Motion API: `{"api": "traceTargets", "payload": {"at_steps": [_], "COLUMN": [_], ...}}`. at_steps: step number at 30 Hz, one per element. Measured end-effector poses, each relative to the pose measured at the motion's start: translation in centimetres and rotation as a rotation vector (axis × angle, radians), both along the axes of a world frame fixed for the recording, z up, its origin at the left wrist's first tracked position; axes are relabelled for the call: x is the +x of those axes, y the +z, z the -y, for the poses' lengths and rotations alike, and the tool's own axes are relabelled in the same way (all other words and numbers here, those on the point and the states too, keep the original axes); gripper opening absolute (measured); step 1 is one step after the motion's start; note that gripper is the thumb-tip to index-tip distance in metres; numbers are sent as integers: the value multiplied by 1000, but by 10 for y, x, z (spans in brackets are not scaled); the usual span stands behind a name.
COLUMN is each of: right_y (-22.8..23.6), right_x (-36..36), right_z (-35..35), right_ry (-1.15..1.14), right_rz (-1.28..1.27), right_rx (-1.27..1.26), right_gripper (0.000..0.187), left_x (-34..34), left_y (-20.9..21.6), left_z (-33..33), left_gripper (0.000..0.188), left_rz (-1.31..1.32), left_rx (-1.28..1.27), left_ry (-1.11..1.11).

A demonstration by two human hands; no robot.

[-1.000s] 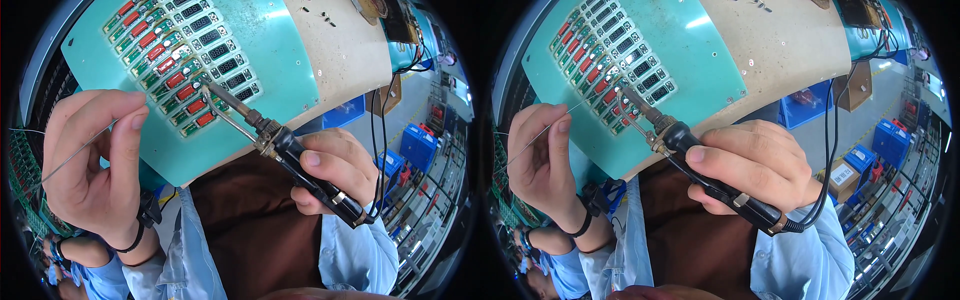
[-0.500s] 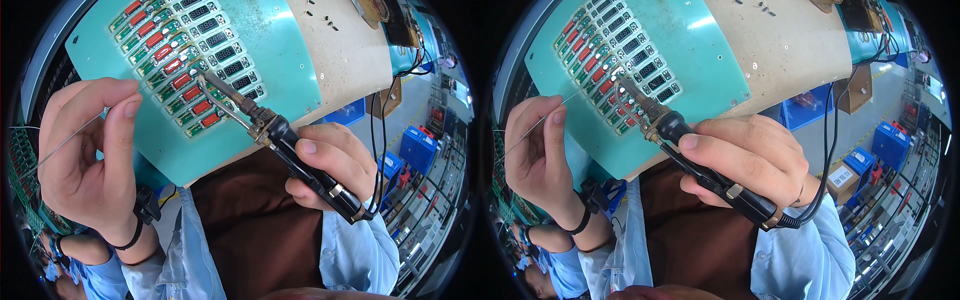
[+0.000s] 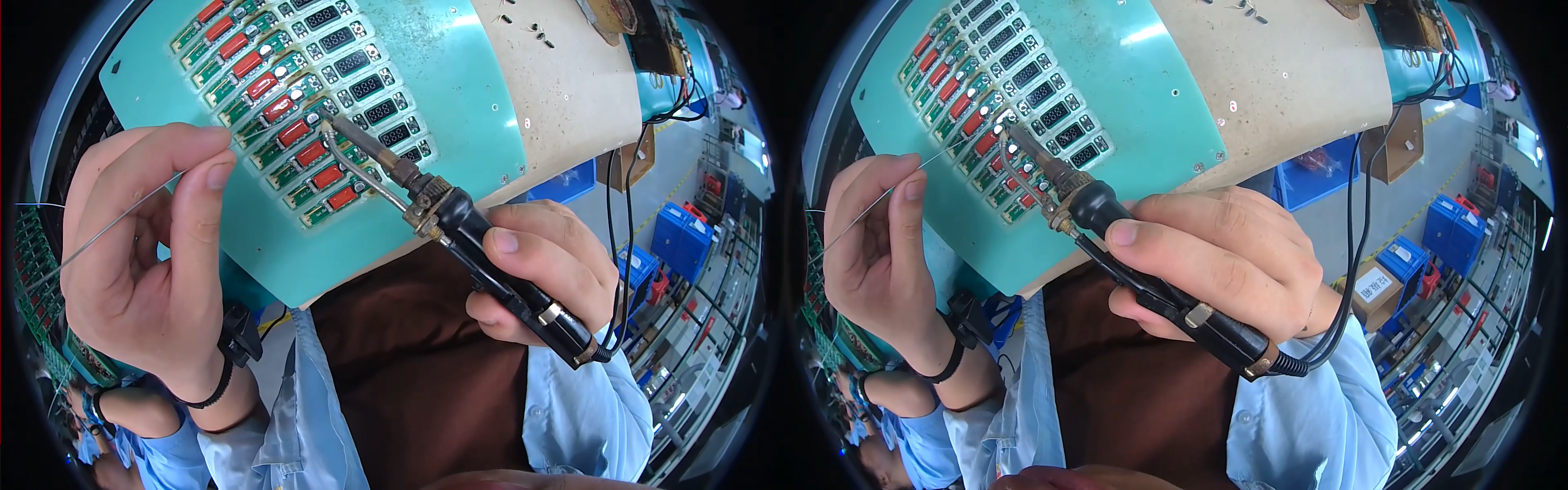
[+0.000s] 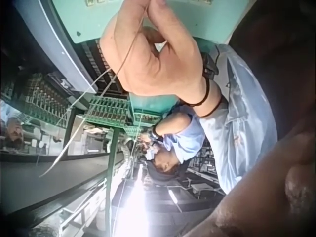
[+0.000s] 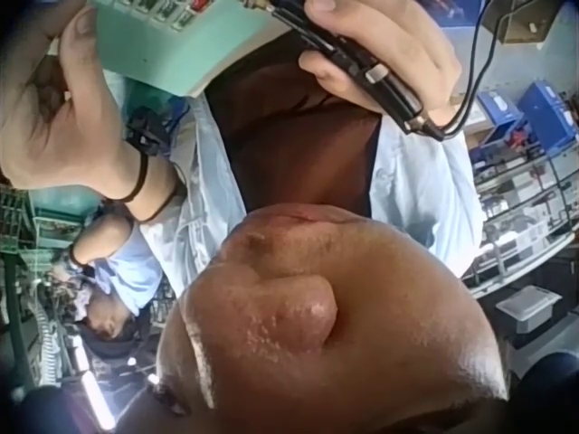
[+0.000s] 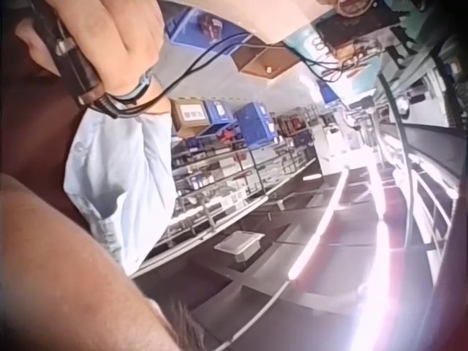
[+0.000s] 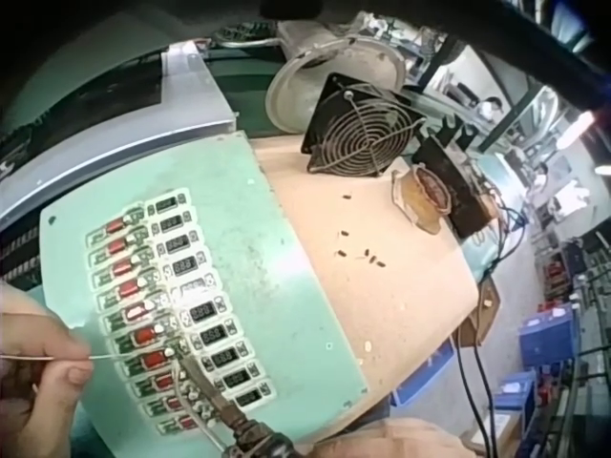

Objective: The person places components onto a circuit board by hand, secures them with a cover, and solders the connections using a soldering iron and wire. They then remove the cover, flip the board over, and place it onto a rack.

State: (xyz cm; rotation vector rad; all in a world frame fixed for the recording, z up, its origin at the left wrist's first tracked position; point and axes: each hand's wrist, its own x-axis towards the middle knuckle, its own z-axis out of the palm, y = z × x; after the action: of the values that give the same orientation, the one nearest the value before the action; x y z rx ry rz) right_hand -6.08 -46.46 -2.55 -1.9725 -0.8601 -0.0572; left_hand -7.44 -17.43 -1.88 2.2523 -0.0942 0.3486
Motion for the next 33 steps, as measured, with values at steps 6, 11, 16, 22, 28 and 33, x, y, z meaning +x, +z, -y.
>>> {"api": "traceTargets", "payload": {"at_steps": [6,11,16,22,28,33], "right_y": [5,7,6,4,0,1], "right_x": [1,0,0,-1,-2,-1], "right_z": [1,1,0,0,8,19], "right_ry": [12,7,5,4,-4,-31], "right_rz": [-45,-65,-48,-33,2,55], "right_rx": [-40,-46,-42,-31,50,77], "right_gripper": [45,46,46,46,44,43], "left_x": [1,3,3,1,-5,-3], "left_y": [0,-1,-1,0,3,6], "left_z": [1,2,1,-1,-1,7], "left_gripper": [12,12,12,12,12,12], "left_rz": [-16,-9,-18,13,43,89], "left_rx": [-9,9,19,24,47,58], "left_ry": [-7,-7,-19,-19,18,35]}}
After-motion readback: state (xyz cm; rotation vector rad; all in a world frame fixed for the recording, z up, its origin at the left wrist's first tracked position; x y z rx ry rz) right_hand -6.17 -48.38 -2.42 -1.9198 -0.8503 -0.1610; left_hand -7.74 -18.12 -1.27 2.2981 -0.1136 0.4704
